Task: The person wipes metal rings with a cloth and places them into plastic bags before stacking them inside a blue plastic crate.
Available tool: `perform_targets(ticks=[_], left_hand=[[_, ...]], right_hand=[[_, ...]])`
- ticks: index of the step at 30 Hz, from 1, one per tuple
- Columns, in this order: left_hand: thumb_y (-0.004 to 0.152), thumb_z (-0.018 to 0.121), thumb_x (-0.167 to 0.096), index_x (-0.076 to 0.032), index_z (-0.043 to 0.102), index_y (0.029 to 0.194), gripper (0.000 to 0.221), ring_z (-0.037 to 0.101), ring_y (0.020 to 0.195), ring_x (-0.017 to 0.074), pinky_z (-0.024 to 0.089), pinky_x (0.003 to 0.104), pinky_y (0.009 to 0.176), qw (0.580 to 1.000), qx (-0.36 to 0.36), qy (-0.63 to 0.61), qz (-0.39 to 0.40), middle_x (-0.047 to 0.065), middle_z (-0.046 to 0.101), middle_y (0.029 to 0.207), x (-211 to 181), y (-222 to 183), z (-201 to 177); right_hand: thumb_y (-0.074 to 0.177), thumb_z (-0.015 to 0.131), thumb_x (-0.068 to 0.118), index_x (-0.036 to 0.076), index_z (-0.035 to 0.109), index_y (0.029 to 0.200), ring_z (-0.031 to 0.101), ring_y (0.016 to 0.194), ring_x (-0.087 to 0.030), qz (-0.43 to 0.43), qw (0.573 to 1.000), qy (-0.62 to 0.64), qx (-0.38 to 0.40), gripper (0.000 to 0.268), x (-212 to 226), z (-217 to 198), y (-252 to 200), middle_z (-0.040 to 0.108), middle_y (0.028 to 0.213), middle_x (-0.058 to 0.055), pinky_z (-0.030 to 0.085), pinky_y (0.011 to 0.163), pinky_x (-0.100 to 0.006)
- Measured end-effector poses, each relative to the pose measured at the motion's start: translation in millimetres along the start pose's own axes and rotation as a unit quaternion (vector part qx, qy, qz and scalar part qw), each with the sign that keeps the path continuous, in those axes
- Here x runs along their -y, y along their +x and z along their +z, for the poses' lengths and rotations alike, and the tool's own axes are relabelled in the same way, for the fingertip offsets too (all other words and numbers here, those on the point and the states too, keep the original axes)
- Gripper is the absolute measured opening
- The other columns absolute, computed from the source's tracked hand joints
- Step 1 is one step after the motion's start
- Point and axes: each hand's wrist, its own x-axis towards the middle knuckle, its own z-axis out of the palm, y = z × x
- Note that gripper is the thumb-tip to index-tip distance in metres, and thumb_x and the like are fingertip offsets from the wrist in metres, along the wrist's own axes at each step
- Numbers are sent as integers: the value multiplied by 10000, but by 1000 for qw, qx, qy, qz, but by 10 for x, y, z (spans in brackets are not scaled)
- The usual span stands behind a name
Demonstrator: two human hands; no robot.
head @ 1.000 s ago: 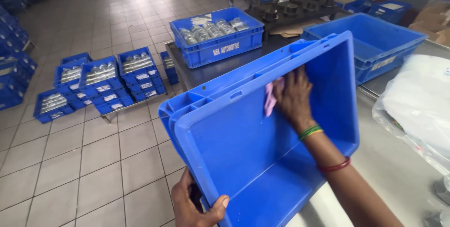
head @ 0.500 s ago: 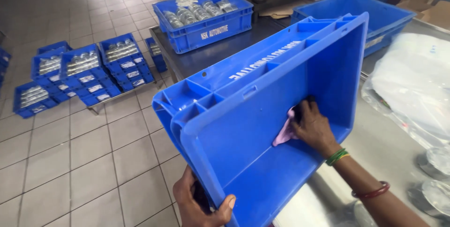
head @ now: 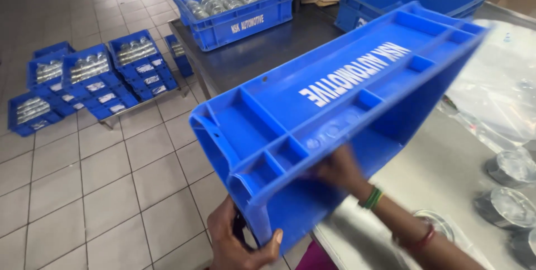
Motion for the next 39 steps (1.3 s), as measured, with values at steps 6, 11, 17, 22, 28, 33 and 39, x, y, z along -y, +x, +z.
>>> perform_targets(ticks=[6,11,17,22,28,33,39], left_hand=[[615,832,-169,44,637,1119,581,740,712,121,603,252,619,994,17,34,103,60,719,848,208,84,7],[594,832,-187,25,662,1053,533,648,631,136,528,259,568,994,8,68,86,56,668,792,302,130,-30],[617,835,-192,-7,657,1063,514,671,740,169,555,323,682,993,1,46,109,64,681,863,536,139,-143],[605,829,-257,-36,619,1121,599,713,824,277,558,380,741,964,-38,159,208,118,692,957,718,143,-197],[625,828,-285,-31,604,1096,580,714,775,249,559,366,693,970,-34,155,184,104,675,922,740,110,-153],[667,837,-255,-19,623,1090,529,731,795,210,587,349,729,991,0,72,111,102,710,916,558,181,-160],[664,799,-262,26,587,1159,611,725,782,171,599,304,705,996,8,16,90,73,696,917,438,240,-77]], right_hand=[[859,776,87,-1,675,1087,705,910,-255,104,971,-28,-213,264,-351,-610,183,723,999,-120,579,796,-369],[915,760,132,79,726,1119,759,898,-209,30,990,5,-136,213,-198,-117,365,770,1020,-74,612,764,-341],[954,663,277,73,624,1321,675,1136,-291,-308,906,-285,-51,422,730,712,730,667,1246,-145,553,963,-468],[941,661,147,60,641,1151,663,1004,-369,-55,993,-53,90,228,768,1076,371,673,1058,-170,538,867,-485],[823,625,75,-17,579,1197,659,985,-380,-143,979,-72,124,388,729,948,134,656,1107,-218,540,810,-492],[931,648,171,69,652,1167,679,966,-354,-10,947,-221,233,258,197,793,206,682,1072,-169,554,841,-484],[687,879,367,83,710,1095,699,923,-351,63,955,-290,-3,525,-464,-630,72,724,1012,-135,558,804,-472]])
